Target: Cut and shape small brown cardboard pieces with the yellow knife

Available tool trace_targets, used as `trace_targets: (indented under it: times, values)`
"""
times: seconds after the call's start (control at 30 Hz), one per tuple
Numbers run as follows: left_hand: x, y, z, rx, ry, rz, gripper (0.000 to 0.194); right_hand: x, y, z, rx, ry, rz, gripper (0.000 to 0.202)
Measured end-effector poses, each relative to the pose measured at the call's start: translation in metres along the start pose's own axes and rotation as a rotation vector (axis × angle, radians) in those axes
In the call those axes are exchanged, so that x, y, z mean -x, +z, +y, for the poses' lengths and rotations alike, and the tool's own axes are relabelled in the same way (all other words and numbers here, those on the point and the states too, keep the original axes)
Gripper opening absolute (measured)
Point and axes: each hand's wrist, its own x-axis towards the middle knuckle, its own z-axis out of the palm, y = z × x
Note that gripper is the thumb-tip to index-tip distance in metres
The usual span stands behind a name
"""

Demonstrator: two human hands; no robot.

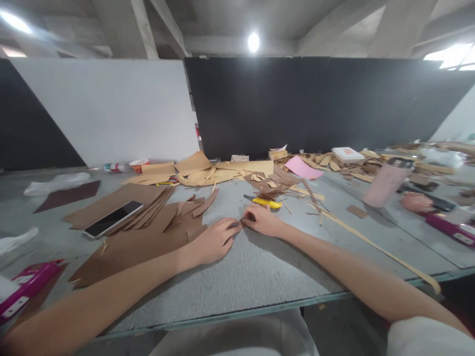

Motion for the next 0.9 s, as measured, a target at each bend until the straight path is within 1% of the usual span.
trace_targets:
  times: [0.27, 0.63, 0.7, 0.9]
  values:
    - [0.0, 0.001, -0.001, 0.039, 0.011, 0.028, 0.044, 0.001, 0.0, 0.002, -0.042, -0.059, 0.039, 0.013]
    - [-0.002, 0.001, -0.002, 0.026, 0.033, 0.03, 0.046, 0.001, -0.002, 0.003, 0.031, -0.162, 0.068, 0.01]
    - [-0.002, 0.001, -0.002, 0.03, 0.036, 0.024, 0.047, 0.002, -0.004, 0.002, 0.055, -0.197, 0.06, 0.012]
    - [-0.003, -0.001, -0.001, 0.032, 0.024, 0.018, 0.048, 0.004, -0.012, 0.001, 0.174, -0.354, -0.029, 0.022]
